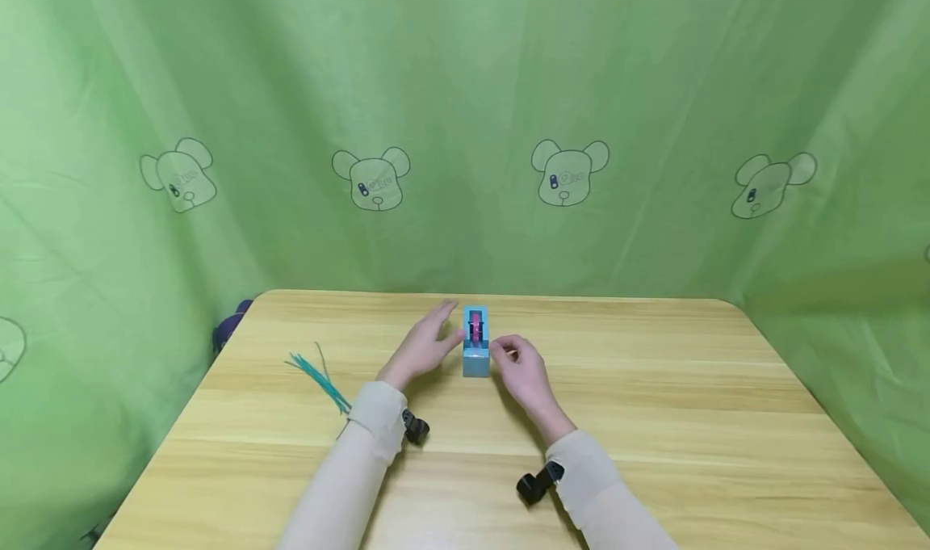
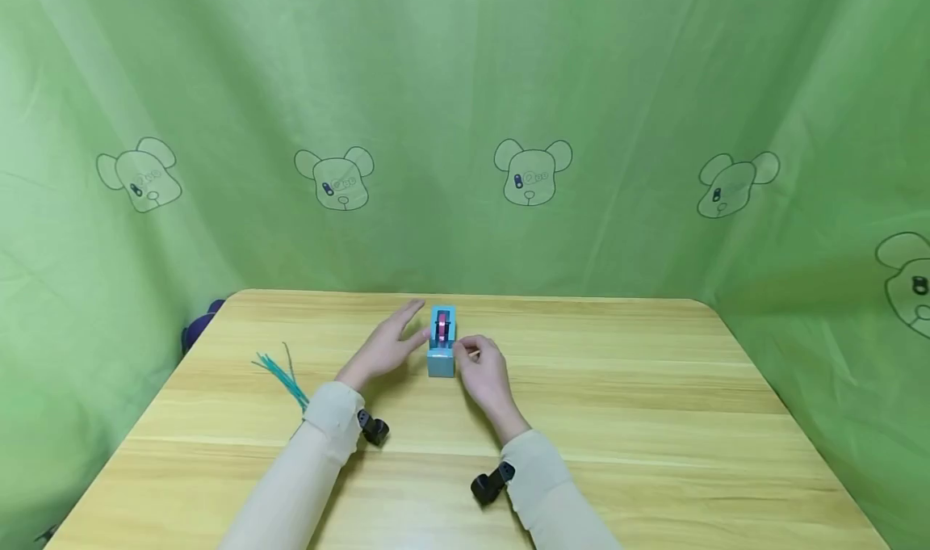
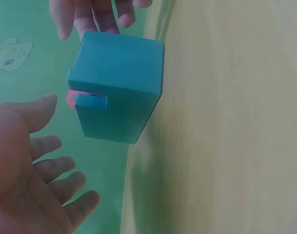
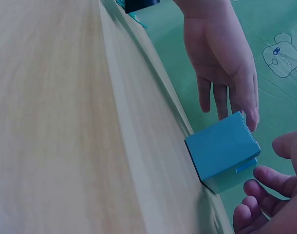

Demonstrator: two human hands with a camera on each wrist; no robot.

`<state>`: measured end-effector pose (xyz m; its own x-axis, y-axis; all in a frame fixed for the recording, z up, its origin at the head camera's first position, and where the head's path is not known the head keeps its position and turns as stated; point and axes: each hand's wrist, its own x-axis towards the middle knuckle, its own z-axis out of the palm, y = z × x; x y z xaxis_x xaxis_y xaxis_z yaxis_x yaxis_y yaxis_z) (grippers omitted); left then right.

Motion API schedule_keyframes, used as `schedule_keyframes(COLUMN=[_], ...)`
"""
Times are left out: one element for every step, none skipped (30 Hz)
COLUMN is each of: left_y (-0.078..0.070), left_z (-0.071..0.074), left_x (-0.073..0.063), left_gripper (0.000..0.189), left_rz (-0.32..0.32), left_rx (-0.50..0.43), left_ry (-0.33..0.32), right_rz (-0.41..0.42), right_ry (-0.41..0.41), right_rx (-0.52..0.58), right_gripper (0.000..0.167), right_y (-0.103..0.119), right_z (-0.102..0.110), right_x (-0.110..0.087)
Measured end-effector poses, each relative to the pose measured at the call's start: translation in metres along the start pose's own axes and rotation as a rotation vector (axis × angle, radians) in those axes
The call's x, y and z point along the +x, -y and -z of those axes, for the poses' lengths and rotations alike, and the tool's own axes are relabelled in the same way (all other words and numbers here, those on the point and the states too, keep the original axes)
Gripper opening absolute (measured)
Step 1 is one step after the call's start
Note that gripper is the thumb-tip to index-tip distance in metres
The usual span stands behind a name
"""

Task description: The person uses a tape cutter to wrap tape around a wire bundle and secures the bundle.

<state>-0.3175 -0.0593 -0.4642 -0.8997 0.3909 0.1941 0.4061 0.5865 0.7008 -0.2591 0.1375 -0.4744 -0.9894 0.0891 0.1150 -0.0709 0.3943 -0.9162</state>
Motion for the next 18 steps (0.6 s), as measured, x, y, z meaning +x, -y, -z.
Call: schedule_keyframes(left_y=[0.000,0.001,0.001,0.002,0.002,0.003,0.004,0.004,0.005,0.005,0.005,0.005,0.006,0.006,0.007,0.007,0.008,0.009], left_z=[-0.001,-0.001,-0.001,-0.002,-0.002,-0.002,-0.002,-0.002,-0.002,-0.003,-0.002,-0.003,-0.003,-0.003,-0.003,-0.004,-0.004,-0.005], left_x=[0.002,0.003,0.004,0.005,0.006,0.007,0.007,0.008,0.009,0.009,0.010,0.011,0.012,0.012,0.013,0.013,0.014,0.014], left_gripper=[0.065,0.064,0.064,0.064,0.064,0.063,0.063,0.063,0.063,0.063,0.063,0.063,0.063,0.063,0.063,0.063,0.063,0.063], left_rz=[0.002,0.005,0.010,0.016,0.023,0.028,0.034,0.037,0.041,0.044,0.042,0.038,0.034,0.031,0.026,0.022,0.020,0.016], left_rx=[-0.005,-0.011,-0.016,-0.024,-0.034,-0.046,-0.058,-0.071,-0.086,-0.103,-0.119,-0.134,-0.149,-0.166,-0.182,-0.201,-0.217,-0.234], left_ry=[0.002,0.004,0.007,0.010,0.014,0.019,0.025,0.030,0.036,0.041,0.045,0.050,0.055,0.062,0.068,0.074,0.079,0.084], right_rz=[-0.004,-0.009,-0.013,-0.014,-0.018,-0.023,-0.028,-0.035,-0.042,-0.049,-0.059,-0.066,-0.075,-0.086,-0.095,-0.104,-0.110,-0.114], right_ry=[0.008,0.017,0.023,0.030,0.036,0.041,0.044,0.048,0.050,0.053,0.054,0.056,0.058,0.062,0.065,0.070,0.073,0.078], right_rx=[0.004,0.009,0.014,0.014,0.017,0.025,0.032,0.043,0.052,0.062,0.073,0.079,0.084,0.088,0.090,0.092,0.091,0.093], right_gripper=[0.028,0.028,0.028,0.029,0.029,0.029,0.029,0.028,0.028,0.028,0.027,0.027,0.027,0.027,0.028,0.028,0.028,0.028], right_y=[0.000,0.000,0.000,0.001,0.001,0.001,0.001,0.001,0.000,0.000,0.000,0.000,0.000,0.000,0.000,0.000,-0.001,-0.001], right_z=[0.000,-0.001,-0.001,-0.002,-0.002,-0.003,-0.004,-0.004,-0.004,-0.005,-0.005,-0.006,-0.006,-0.007,-0.008,-0.008,-0.009,-0.010], right_x=[0.000,0.000,0.000,0.000,0.001,0.001,0.002,0.003,0.003,0.004,0.005,0.006,0.007,0.007,0.007,0.008,0.008,0.008])
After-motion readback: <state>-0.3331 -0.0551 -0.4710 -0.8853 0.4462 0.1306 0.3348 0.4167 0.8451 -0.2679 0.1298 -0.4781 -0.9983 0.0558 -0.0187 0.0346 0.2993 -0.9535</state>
